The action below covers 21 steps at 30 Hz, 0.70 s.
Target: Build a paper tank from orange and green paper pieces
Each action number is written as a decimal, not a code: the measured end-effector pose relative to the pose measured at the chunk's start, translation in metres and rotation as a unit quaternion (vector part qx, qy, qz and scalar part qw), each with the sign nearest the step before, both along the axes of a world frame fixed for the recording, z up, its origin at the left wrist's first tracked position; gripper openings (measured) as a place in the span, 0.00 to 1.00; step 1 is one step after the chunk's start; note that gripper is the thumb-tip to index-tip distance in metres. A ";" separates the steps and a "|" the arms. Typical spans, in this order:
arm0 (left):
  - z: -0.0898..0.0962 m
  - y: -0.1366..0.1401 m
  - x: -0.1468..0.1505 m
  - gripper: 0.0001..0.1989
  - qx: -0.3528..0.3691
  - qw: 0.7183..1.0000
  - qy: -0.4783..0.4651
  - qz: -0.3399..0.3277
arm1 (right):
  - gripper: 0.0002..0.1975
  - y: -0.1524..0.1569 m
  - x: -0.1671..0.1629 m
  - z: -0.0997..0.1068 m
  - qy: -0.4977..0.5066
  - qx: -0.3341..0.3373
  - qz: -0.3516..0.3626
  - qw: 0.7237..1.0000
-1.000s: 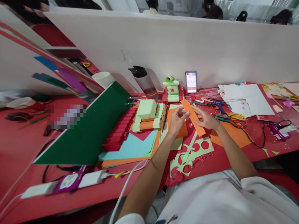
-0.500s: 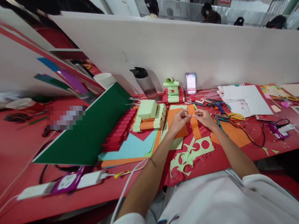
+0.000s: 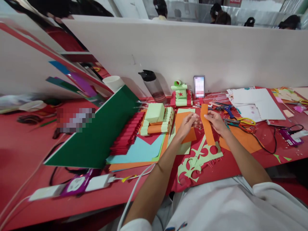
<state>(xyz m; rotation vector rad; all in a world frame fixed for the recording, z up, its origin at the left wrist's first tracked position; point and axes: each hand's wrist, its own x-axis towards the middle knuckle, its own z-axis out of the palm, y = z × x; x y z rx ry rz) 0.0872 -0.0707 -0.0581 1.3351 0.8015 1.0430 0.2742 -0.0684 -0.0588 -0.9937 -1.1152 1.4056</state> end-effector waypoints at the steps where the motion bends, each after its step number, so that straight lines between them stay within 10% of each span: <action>1: 0.000 -0.001 0.001 0.20 -0.010 1.000 0.009 -0.028 | 0.21 0.001 0.000 -0.002 -0.006 0.009 -0.022 1.000; 15: -0.005 -0.005 0.000 0.19 -0.046 0.978 0.120 -0.166 | 0.17 0.012 0.025 0.000 -0.103 0.112 -0.166 0.974; 21: -0.009 0.002 -0.002 0.08 -0.034 0.978 0.198 -0.054 | 0.21 0.022 0.033 -0.011 -0.105 0.081 -0.139 0.981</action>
